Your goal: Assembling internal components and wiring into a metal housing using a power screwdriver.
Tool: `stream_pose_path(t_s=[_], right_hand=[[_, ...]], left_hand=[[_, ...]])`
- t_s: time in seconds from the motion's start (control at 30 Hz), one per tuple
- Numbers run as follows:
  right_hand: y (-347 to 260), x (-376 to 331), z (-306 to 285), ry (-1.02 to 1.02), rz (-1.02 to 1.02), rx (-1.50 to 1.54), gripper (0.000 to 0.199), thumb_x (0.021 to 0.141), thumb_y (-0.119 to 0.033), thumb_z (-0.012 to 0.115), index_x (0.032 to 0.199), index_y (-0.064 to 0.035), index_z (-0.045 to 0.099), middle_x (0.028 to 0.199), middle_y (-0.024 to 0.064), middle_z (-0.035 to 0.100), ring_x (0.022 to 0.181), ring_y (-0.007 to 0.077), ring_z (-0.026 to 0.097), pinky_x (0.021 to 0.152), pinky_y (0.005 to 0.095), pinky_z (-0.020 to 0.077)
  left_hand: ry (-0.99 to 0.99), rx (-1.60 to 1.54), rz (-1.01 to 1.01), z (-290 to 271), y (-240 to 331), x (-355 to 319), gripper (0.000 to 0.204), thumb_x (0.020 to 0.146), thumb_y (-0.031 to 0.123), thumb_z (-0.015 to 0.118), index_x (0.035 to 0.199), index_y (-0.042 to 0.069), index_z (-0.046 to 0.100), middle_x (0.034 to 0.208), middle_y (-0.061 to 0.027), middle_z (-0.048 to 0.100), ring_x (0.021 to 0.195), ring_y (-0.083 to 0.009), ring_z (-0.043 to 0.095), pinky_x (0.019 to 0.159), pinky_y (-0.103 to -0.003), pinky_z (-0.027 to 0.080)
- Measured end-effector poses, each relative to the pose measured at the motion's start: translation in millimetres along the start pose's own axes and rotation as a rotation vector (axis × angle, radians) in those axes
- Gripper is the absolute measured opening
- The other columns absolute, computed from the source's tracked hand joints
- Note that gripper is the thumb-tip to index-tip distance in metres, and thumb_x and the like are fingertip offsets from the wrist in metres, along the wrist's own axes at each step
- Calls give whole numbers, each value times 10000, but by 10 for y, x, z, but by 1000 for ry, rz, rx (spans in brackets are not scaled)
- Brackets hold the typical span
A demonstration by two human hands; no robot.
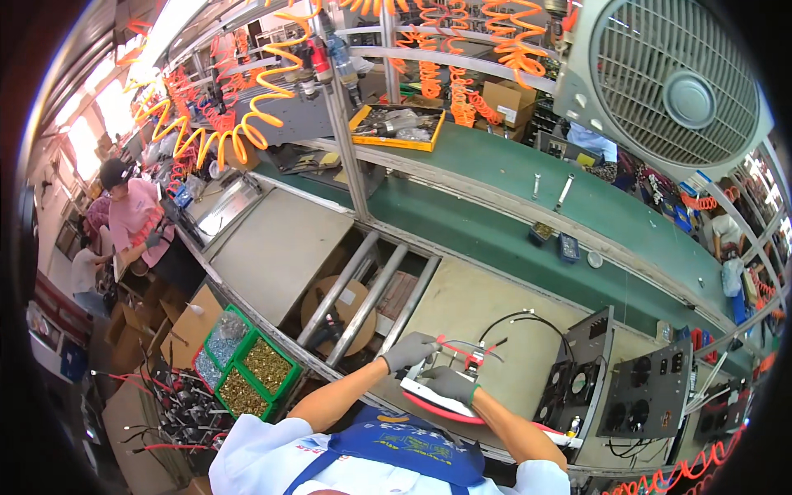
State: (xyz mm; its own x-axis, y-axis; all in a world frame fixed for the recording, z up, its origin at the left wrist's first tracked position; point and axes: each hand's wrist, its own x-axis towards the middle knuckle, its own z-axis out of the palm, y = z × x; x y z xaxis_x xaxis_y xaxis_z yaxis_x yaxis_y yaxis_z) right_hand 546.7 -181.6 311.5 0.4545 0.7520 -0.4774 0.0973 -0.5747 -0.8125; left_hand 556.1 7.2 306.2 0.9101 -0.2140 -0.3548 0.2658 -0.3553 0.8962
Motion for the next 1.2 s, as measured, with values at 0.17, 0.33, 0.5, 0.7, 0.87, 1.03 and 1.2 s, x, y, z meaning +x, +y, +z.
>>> stream_pose_path(t_s=[0.17,0.33,0.5,0.7,0.87,1.03,1.2], right_hand=[[44,-34,19,60,10,48,434,954,-344,607,1225,-14,691,1149,184,717,1033,246,669,939,358,502],[168,24,80,152,-57,55,440,967,-407,583,1126,-23,728,1067,180,734,955,259,685,869,387,515],[65,-12,48,64,-38,27,555,979,-481,528,1138,20,705,1056,236,724,973,315,691,895,408,509],[-61,-42,-108,150,135,-116,575,926,-504,590,1069,38,719,988,269,712,923,324,697,854,409,519],[153,-28,45,267,-73,-179,575,890,-579,555,992,-44,740,898,183,721,836,362,697,780,447,523],[21,12,-28,305,136,-4,507,881,-503,586,1041,-52,754,1002,214,725,958,324,700,876,432,518],[135,44,107,150,-31,60,479,926,-433,578,1065,0,726,1021,219,722,882,303,689,824,413,511]], left_hand=[[13,59,49,37,-55,28,362,965,309,547,1014,-3,724,722,-86,683,656,-157,622,636,-330,476],[-3,8,-11,34,71,-35,355,983,302,537,1007,-4,716,715,-82,666,654,-158,617,638,-330,476],[-7,-1,-44,38,52,-21,385,989,304,536,1125,-7,718,719,-79,664,653,-143,623,623,-320,497],[48,73,16,40,52,-37,385,983,311,539,1114,1,724,714,-79,661,637,-140,621,618,-314,501],[-16,28,-92,55,230,-58,390,982,336,533,1089,12,722,743,-93,689,676,-151,638,658,-325,497],[85,85,51,41,10,-87,381,977,329,545,1074,12,733,728,-91,689,670,-149,639,658,-321,495],[13,16,-79,55,170,-104,371,976,313,559,1090,4,730,722,-90,686,665,-144,638,656,-320,495]])
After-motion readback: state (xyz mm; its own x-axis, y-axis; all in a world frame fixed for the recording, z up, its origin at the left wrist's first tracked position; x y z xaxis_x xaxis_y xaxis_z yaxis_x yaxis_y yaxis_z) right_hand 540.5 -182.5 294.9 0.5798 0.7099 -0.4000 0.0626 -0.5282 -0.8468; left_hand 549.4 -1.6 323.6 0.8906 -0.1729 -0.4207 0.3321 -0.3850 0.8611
